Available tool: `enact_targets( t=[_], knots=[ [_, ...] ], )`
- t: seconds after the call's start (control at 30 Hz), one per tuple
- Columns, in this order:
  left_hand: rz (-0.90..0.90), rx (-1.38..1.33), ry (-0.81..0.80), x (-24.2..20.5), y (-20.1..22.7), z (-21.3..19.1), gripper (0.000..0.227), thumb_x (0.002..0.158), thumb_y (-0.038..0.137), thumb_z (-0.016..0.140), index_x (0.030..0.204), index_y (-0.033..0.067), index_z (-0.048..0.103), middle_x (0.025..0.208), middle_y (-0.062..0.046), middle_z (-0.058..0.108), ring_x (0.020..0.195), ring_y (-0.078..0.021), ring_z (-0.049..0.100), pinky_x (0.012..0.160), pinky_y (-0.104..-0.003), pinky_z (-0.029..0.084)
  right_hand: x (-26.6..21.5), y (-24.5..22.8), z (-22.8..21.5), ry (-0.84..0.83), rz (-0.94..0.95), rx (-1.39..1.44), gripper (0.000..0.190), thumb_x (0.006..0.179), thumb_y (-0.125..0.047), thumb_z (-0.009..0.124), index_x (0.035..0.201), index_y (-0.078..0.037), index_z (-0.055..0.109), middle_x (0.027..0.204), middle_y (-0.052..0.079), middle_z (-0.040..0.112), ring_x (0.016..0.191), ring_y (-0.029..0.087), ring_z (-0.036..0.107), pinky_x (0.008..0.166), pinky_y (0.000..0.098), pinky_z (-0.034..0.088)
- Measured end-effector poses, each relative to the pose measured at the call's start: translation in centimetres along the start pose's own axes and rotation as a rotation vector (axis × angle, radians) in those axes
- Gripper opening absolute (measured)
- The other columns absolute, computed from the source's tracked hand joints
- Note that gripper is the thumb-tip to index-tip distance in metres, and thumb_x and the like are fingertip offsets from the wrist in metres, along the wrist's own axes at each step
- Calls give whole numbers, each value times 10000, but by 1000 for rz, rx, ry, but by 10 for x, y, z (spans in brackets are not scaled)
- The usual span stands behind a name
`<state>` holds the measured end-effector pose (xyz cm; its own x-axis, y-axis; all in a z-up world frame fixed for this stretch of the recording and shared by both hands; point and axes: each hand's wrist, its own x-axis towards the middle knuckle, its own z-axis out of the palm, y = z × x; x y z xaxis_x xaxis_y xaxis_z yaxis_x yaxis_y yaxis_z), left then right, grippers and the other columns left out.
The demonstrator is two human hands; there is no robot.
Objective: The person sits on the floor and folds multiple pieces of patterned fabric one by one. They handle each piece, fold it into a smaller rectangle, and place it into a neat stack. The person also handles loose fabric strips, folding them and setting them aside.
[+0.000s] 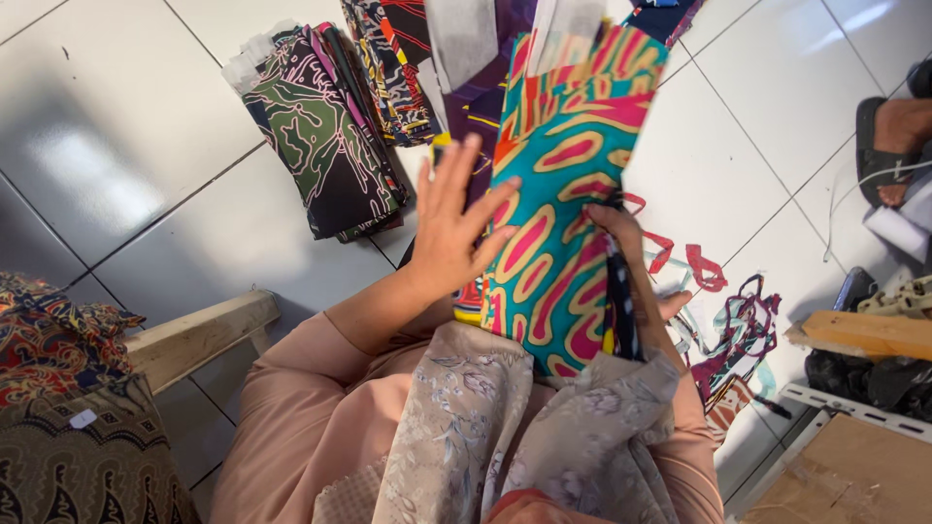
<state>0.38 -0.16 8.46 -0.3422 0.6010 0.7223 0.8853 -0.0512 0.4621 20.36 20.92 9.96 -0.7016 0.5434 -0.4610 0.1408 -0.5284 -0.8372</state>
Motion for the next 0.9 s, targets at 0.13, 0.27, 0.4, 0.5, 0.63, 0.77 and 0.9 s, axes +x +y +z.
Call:
enact_targets(
  t=[0.13,0.27,0.4,0.5,0.63,0.77,0.9],
  knots=[
    [-419,-453,-82,-31,-35,18,873,916,266,809,1617,116,310,1698,-325,100,1599,-470,220,1292,-465,281,33,43,11,-2,190,-134,467,966,-312,673,1299,8,613,1116,142,720,907,226,703,830,364,581],
    [-689,-698,-222,-66,-58,34,1020,842,390,833,1609,136,210,1674,-318,77,1556,-477,255,1223,-487,314,49,37,16,-140,-53,-503,452,960,-345,653,1319,-82,575,1148,78,722,1020,204,679,902,352,541],
    [-510,-234,-247,-81,-56,35,1004,848,447,849,1614,116,290,1681,-332,65,1556,-538,107,1207,-665,159,11,32,35,285,-790,-1354,508,878,-309,804,1241,-13,610,1121,175,641,1016,364,644,833,445,526],
    [-456,-149,-301,-72,-54,33,906,863,515,818,1575,149,395,1694,-300,102,1572,-533,89,1195,-737,109,-29,57,77,15,-664,-1311,464,791,-355,845,1097,-70,645,1076,127,630,1017,329,640,860,444,534],
    [-428,-94,-315,-65,-54,28,880,866,558,798,1555,146,438,1691,-294,98,1565,-547,81,1190,-748,68,-67,71,104,-110,-832,-1633,324,881,-145,713,1191,-72,655,1236,147,593,1102,335,604,913,445,526],
    [-331,-2,-318,-67,-53,23,815,905,541,777,1547,146,468,1684,-288,114,1560,-538,96,1182,-757,26,-98,61,80,-339,-850,-1522,455,777,-137,673,1212,-9,629,1270,174,586,1143,360,592,940,454,498],
    [-185,22,-315,-66,-48,25,593,978,428,759,1457,141,561,1694,-260,190,1580,-498,158,1197,-752,-6,-109,74,54,-269,-771,-1499,301,926,-165,702,1192,-51,622,1251,91,616,1179,300,613,1006,396,510]
  ],
)
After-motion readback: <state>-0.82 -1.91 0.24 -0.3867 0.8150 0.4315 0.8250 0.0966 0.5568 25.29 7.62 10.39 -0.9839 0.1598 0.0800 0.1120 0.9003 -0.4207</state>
